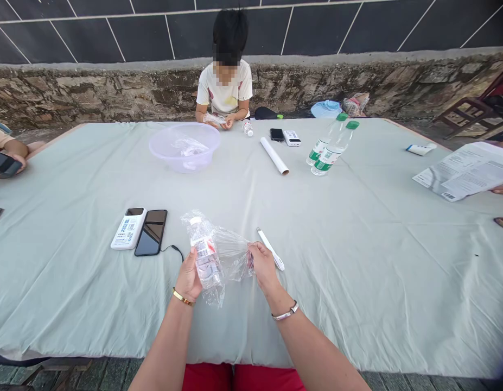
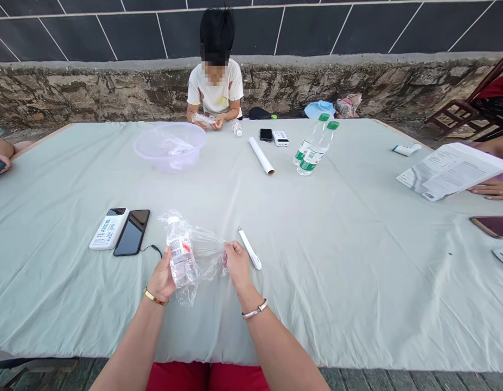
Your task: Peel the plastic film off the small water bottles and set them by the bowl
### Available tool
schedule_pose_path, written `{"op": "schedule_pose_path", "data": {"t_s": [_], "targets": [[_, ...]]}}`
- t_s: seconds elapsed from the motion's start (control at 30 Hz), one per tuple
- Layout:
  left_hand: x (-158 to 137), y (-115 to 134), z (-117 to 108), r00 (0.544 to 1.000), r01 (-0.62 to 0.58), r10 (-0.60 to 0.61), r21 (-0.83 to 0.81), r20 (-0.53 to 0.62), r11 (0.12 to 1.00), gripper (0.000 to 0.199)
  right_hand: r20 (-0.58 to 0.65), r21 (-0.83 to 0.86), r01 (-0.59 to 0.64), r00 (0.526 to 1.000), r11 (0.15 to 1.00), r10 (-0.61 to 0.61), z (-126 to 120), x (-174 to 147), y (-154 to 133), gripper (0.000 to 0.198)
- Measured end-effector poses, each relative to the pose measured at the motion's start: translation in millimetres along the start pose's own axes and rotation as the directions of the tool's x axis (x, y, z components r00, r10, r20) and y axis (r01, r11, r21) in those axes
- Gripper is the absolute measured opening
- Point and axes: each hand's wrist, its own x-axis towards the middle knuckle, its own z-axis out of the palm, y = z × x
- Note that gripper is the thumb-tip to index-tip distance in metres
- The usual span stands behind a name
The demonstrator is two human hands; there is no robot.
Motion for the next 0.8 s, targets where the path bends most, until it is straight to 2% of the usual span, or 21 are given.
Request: {"op": "schedule_pose_path", "data": {"t_s": [0.1,0.3,0.43,0.57,0.67,0.8], "targets": [[-1,4,-3,1.000,0.007,-0.006,-0.053,0.030,0.999,0.040,0.005,-0.004,0.003,1.000,1.000,-0.003,0,-1,1,0.031],[-6,9,-11,0.991,0.101,-0.085,-0.155,0.106,0.983,0.045,0.032,-0.079,-0.036,0.999,0.996,0.038,-2,1,9,0.032],[-10,10,-9,0.991,0.075,-0.051,-0.198,0.123,0.977,0.044,0.070,-0.185,-0.041,0.996,0.982,0.055,-6,4,11,0.026],[-16,10,-4,0.990,0.074,-0.048,-0.198,0.135,0.977,0.044,0.053,-0.254,0.016,0.999,0.967,-0.003,-7,6,14,0.015],[-18,9,-2,0.986,0.069,-0.039,-0.189,0.160,0.980,0.045,0.040,-0.263,0.051,0.998,0.963,-0.042,-6,8,19,0.013],[-18,7,-3,0.988,0.067,-0.034,-0.213,0.153,0.975,0.047,0.007,-0.235,0.038,0.999,0.971,-0.038,-6,11,23,0.017]]}}
